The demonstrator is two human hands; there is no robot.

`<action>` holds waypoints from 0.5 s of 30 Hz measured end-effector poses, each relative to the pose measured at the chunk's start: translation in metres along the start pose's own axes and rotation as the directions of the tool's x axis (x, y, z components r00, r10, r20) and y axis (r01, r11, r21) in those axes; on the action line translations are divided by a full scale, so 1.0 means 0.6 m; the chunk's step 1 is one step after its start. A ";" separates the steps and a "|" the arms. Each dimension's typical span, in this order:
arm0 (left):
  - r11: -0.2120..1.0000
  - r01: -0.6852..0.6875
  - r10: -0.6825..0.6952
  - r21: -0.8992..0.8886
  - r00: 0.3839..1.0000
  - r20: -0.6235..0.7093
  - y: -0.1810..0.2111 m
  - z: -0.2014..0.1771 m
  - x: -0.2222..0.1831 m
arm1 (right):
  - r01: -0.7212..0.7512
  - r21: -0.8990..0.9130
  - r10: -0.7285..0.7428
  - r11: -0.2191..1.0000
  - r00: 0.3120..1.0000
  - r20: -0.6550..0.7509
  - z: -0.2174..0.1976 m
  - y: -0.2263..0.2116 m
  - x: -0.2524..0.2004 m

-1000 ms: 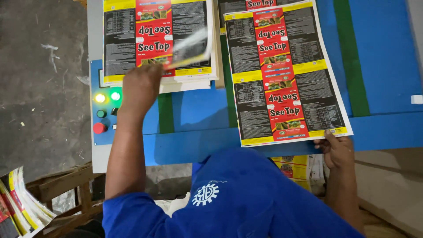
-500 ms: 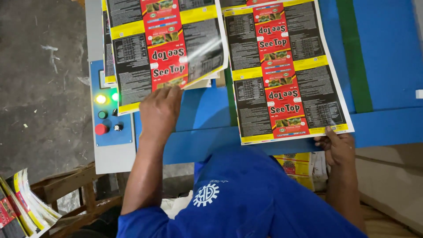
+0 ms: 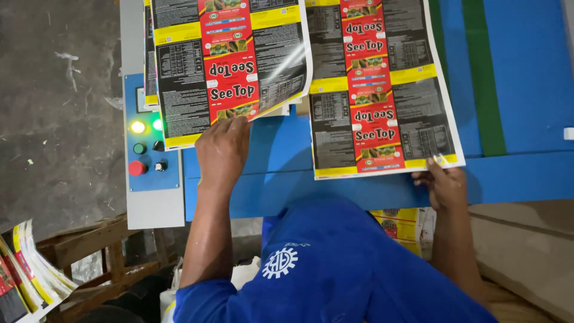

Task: The person is flipping through printed sheets on a conveyor or machine bed to inspect or align them.

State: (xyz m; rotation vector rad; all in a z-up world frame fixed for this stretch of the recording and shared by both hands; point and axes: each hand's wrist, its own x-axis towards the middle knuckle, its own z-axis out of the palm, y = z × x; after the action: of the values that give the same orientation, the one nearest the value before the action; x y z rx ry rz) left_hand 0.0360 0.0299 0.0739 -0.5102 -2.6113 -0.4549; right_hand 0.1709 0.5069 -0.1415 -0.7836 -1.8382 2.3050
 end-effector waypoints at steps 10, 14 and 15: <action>1.000 -0.008 0.008 -0.021 0.999 -0.033 -0.004 -0.007 0.000 | -0.108 0.062 0.106 0.992 0.994 0.037 0.046 -0.061 0.075; 0.999 -0.027 0.024 -0.034 0.996 -0.082 -0.008 -0.006 -0.006 | -0.143 -0.014 0.142 0.990 0.989 -0.049 0.037 -0.050 0.056; 0.998 -0.050 0.046 -0.042 0.994 -0.094 -0.008 -0.004 -0.009 | -0.137 -0.028 0.134 0.990 0.988 -0.071 0.036 -0.048 0.046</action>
State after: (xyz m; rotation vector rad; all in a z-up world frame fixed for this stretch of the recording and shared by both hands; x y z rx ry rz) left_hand 0.0392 0.0235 0.0723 -0.5518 -2.4992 -0.5089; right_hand 0.1307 0.5061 -0.1204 -1.0098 -1.8520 2.2992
